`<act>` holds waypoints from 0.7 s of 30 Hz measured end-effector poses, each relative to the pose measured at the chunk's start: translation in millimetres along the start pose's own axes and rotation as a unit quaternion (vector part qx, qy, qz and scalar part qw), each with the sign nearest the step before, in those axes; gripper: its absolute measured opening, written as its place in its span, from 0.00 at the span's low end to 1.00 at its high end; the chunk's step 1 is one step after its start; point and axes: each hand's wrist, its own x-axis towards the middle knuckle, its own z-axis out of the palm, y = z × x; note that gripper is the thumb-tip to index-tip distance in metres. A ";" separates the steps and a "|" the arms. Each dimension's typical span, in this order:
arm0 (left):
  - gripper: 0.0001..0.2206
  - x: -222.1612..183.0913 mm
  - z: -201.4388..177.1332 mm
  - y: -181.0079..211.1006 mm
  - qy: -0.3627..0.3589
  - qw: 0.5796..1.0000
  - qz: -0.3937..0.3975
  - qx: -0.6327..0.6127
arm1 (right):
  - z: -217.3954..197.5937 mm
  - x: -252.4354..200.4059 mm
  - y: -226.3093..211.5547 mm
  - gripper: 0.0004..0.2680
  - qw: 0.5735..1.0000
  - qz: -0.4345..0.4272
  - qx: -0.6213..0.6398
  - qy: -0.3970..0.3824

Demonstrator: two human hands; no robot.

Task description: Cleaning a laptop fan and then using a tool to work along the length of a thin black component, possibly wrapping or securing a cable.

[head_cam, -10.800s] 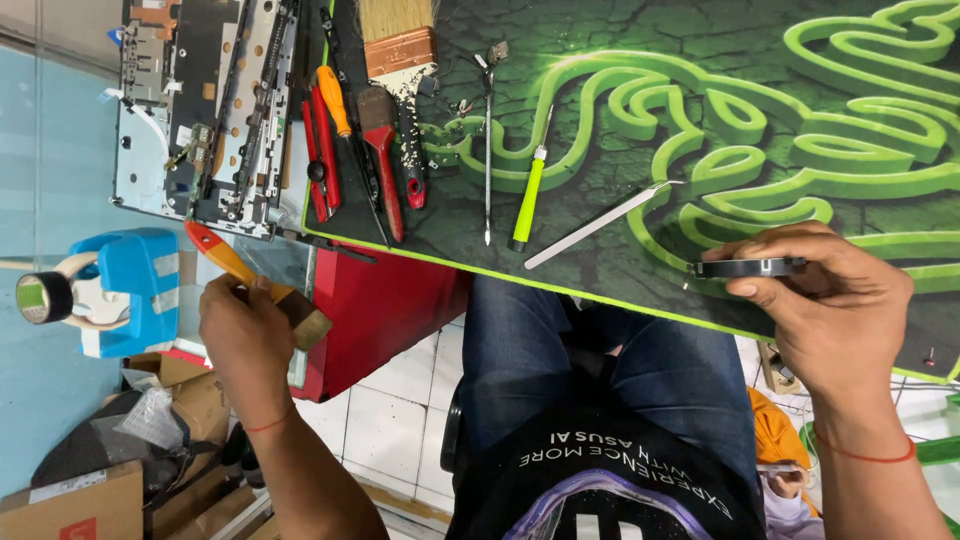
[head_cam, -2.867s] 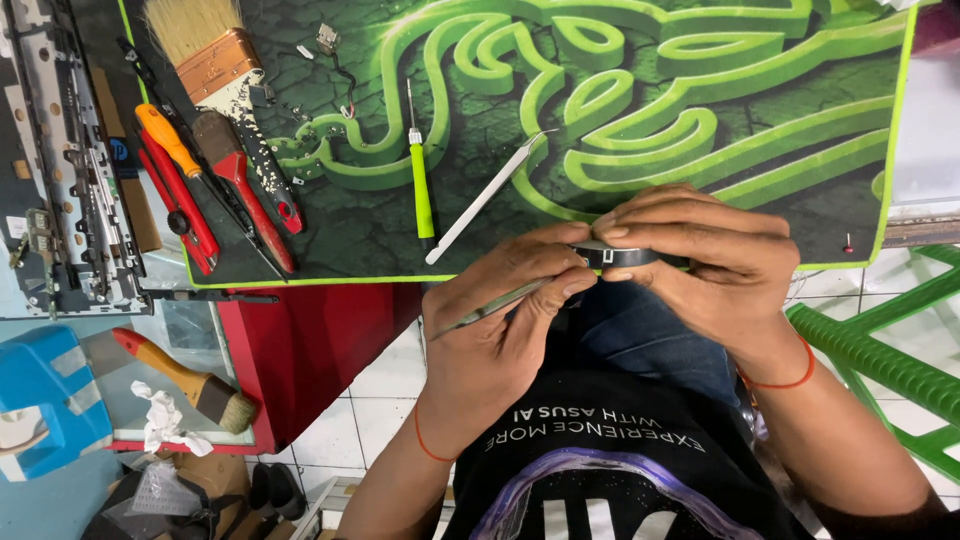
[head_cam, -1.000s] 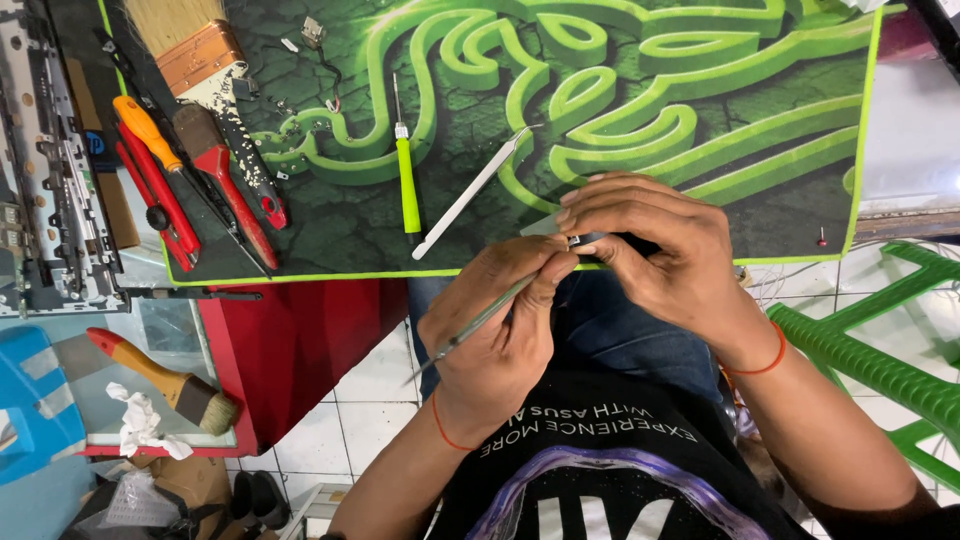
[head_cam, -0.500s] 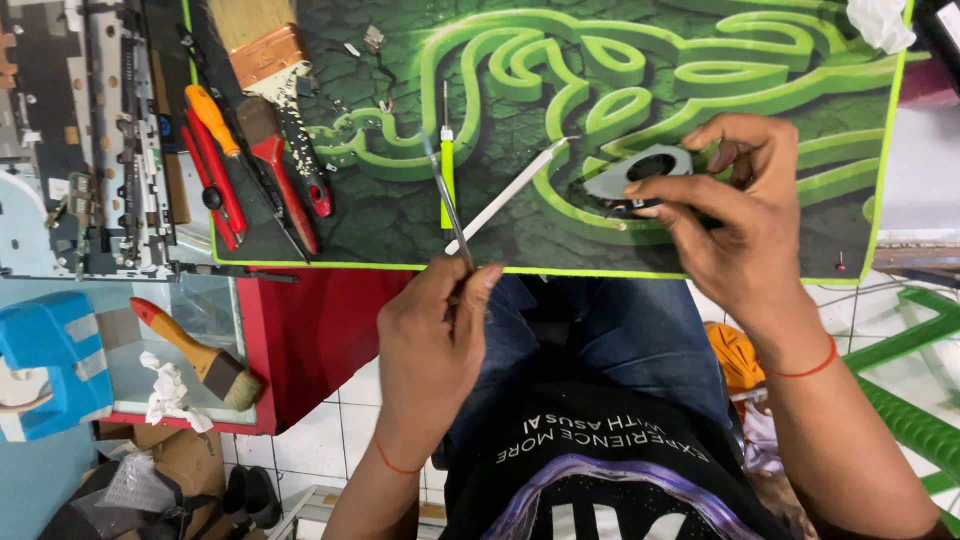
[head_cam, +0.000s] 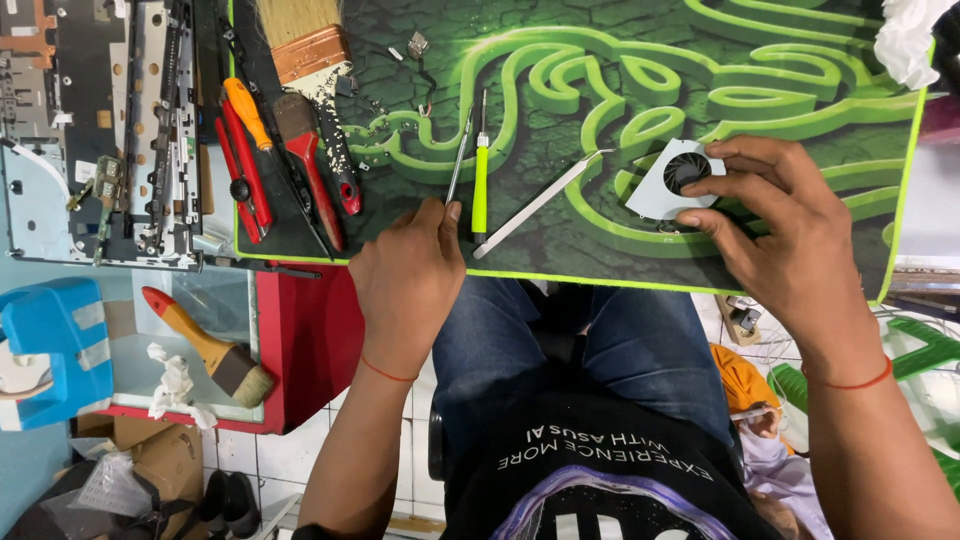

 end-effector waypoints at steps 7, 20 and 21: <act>0.20 4.7 0.4 2.8 0.081 0.986 0.051 0.136 | -3.2 6.8 -6.0 0.05 0.996 -0.019 -0.077 -0.037; 0.15 13.4 -14.5 35.2 0.170 0.978 0.101 -0.068 | -6.2 11.3 -23.8 0.12 0.981 -0.007 -0.191 -0.041; 0.14 9.3 -26.6 37.2 0.164 0.971 0.105 -0.140 | -7.0 11.3 -25.5 0.14 0.983 0.001 -0.181 -0.042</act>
